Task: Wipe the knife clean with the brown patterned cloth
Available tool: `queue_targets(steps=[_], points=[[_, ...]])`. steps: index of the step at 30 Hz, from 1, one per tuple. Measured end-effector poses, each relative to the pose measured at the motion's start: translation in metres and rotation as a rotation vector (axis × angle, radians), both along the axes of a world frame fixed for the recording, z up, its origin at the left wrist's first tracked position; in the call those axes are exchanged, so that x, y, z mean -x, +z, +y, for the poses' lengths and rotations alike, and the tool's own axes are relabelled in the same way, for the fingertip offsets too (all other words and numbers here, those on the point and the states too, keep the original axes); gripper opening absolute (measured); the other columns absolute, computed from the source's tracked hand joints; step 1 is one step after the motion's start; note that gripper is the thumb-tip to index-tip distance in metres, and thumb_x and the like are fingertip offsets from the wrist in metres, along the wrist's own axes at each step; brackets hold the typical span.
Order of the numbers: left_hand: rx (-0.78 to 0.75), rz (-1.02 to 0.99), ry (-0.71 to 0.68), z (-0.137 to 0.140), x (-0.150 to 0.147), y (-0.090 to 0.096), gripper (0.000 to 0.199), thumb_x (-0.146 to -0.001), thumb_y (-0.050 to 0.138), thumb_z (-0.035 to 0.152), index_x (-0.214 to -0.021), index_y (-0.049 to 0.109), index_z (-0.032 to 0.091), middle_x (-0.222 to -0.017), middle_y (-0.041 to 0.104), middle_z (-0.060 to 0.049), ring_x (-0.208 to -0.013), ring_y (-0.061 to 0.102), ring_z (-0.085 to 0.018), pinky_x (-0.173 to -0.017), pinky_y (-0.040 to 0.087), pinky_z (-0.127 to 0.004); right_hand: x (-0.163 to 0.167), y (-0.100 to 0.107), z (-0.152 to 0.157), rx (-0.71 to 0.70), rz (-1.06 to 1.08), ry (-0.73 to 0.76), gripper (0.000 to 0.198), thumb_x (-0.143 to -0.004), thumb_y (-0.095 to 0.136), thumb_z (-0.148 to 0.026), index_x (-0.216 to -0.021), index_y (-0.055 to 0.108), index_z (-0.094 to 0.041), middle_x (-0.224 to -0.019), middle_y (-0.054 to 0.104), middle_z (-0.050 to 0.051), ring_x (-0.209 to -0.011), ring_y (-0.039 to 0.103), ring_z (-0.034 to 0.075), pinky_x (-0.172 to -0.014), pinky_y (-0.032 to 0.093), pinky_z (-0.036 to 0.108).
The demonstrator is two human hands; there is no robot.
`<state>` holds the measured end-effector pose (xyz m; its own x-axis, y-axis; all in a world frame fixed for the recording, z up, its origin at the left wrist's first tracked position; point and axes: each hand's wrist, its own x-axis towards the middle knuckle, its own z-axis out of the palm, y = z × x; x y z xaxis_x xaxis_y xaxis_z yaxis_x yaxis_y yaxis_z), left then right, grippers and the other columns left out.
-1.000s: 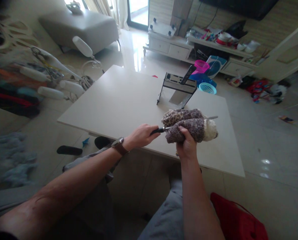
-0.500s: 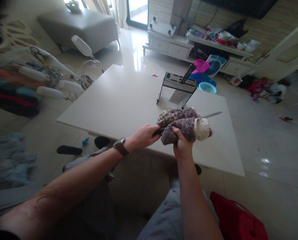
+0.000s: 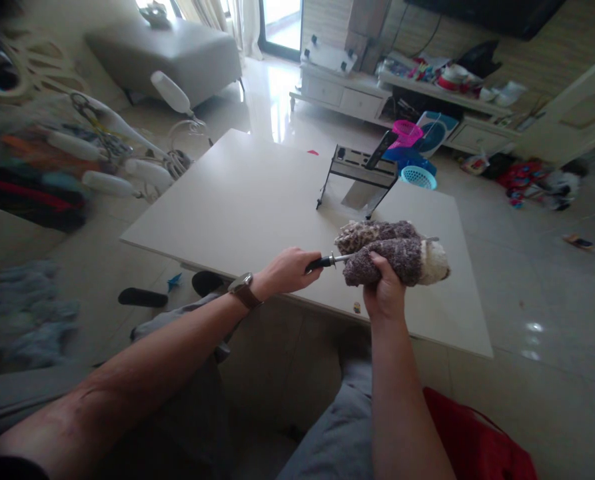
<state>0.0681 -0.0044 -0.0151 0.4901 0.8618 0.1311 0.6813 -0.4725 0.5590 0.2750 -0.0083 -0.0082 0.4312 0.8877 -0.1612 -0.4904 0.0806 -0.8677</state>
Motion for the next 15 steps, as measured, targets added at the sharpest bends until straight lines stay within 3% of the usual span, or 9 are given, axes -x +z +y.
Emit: queue_targets(steps=[7, 15], points=[[0.054, -0.177, -0.016, -0.004, -0.007, -0.002, 0.013, -0.085, 0.063, 0.03, -0.079, 0.066, 0.018, -0.072, 0.068, -0.004, -0.063, 0.055, -0.016, -0.063, 0.035, -0.031, 0.029, -0.001, -0.01, 0.041, -0.029, 0.069, 0.033, -0.054, 0.089, -0.016, -0.082, 0.071, -0.021, -0.093, 0.077, -0.001, -0.089, 0.073, 0.017, -0.076, 0.065, 0.027], [0.197, -0.35, -0.114, -0.003, -0.008, -0.005, 0.016, -0.077, 0.062, 0.026, -0.068, 0.052, 0.019, -0.06, 0.05, 0.004, -0.055, 0.038, -0.009, -0.057, 0.027, -0.029, 0.026, -0.001, -0.011, 0.084, -0.028, 0.092, 0.035, -0.052, 0.09, -0.015, -0.081, 0.071, -0.019, -0.089, 0.077, 0.0, -0.087, 0.073, 0.016, -0.078, 0.065, 0.027]])
